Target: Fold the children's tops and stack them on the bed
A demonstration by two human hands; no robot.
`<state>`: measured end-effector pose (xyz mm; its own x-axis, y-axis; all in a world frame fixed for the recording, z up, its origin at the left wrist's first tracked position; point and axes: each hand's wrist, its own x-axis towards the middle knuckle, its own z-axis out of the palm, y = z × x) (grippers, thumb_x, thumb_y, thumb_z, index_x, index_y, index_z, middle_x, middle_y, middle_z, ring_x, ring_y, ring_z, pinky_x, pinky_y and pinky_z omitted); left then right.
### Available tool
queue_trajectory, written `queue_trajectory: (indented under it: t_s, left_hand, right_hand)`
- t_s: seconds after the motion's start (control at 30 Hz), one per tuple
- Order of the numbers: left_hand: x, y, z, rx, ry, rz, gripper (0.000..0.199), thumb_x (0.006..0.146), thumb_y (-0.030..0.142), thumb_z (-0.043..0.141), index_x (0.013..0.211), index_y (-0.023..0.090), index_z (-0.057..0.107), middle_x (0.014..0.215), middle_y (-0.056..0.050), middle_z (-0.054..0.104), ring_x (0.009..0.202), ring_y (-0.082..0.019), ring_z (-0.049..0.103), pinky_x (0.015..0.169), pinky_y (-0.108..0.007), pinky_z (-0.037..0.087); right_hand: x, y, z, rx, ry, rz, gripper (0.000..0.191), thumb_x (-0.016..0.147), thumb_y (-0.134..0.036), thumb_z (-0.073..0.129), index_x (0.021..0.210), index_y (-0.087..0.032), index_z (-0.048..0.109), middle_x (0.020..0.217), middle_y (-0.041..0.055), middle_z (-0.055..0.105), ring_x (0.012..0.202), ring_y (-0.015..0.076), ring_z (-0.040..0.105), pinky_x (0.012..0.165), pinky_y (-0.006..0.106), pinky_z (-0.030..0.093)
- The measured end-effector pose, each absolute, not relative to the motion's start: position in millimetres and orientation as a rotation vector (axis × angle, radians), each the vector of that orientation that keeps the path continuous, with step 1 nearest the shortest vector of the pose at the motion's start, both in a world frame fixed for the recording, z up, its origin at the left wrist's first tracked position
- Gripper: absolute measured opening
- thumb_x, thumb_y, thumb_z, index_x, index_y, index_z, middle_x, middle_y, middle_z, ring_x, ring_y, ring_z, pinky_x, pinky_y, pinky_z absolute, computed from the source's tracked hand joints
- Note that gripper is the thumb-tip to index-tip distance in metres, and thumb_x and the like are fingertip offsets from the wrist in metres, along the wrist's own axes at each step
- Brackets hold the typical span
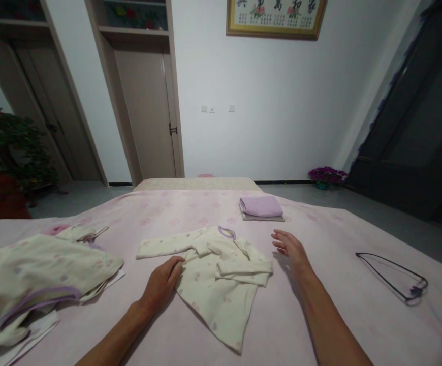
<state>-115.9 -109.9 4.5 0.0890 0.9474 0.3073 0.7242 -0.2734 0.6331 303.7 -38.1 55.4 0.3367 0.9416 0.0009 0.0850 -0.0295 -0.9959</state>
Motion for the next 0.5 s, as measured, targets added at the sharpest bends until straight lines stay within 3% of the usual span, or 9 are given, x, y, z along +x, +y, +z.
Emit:
queue_trajectory:
  t_s: [0.13,0.2,0.27,0.37,0.5]
  left_hand:
    - [-118.2,-69.2,15.7,1.995,1.896,0.9,0.038,0.102,0.042,0.031,0.106,0.024,0.065,0.093,-0.004,0.074,0.087,-0.021,0.07,0.078,-0.029,0.05]
    - [-119.8,-46.0,20.1,2.008,2.041,0.823,0.037,0.102,0.038,0.031,0.111,0.025,0.064,0.104,-0.004,0.074,0.096,-0.02,0.068,0.083,-0.028,0.048]
    - [-122.2,-27.0,21.9,2.034,2.143,0.723,0.036,0.101,0.032,0.033,0.118,0.022,0.063,0.119,-0.007,0.069,0.109,-0.02,0.063,0.091,-0.03,0.045]
    - [-127.8,-10.0,21.7,2.038,2.195,0.59,0.036,0.094,0.027,0.044,0.123,0.016,0.062,0.13,-0.015,0.063,0.118,-0.027,0.057,0.097,-0.036,0.042]
    - [-137.1,-0.9,27.2,2.018,2.178,0.434,0.029,0.084,0.031,0.058,0.108,0.019,0.068,0.116,-0.015,0.068,0.108,-0.031,0.06,0.089,-0.039,0.045]
  right_hand:
    - [253.8,-45.2,59.4,-1.701,-1.74,0.589,0.039,0.085,-0.054,0.052,0.104,-0.024,0.067,0.109,0.0088,0.07,0.1,0.0249,0.064,0.085,0.035,0.048]
    - [232.7,-49.8,55.2,-1.856,-1.96,0.363,0.042,0.083,-0.055,0.057,0.109,-0.024,0.066,0.113,0.0105,0.068,0.104,0.0284,0.061,0.086,0.038,0.045]
    - [223.1,-52.3,49.1,-1.966,-2.033,0.238,0.034,0.082,-0.044,0.061,0.106,-0.021,0.067,0.114,0.0133,0.066,0.108,0.031,0.059,0.088,0.04,0.043]
    - [230.8,-47.6,43.8,-1.984,-1.889,0.327,0.017,0.082,-0.025,0.057,0.092,-0.018,0.068,0.109,0.0156,0.067,0.107,0.0299,0.06,0.089,0.039,0.04]
    - [258.6,-30.1,54.6,-1.88,-1.73,0.54,0.02,0.083,-0.027,0.05,0.086,-0.019,0.068,0.09,0.0106,0.07,0.086,0.024,0.065,0.074,0.032,0.043]
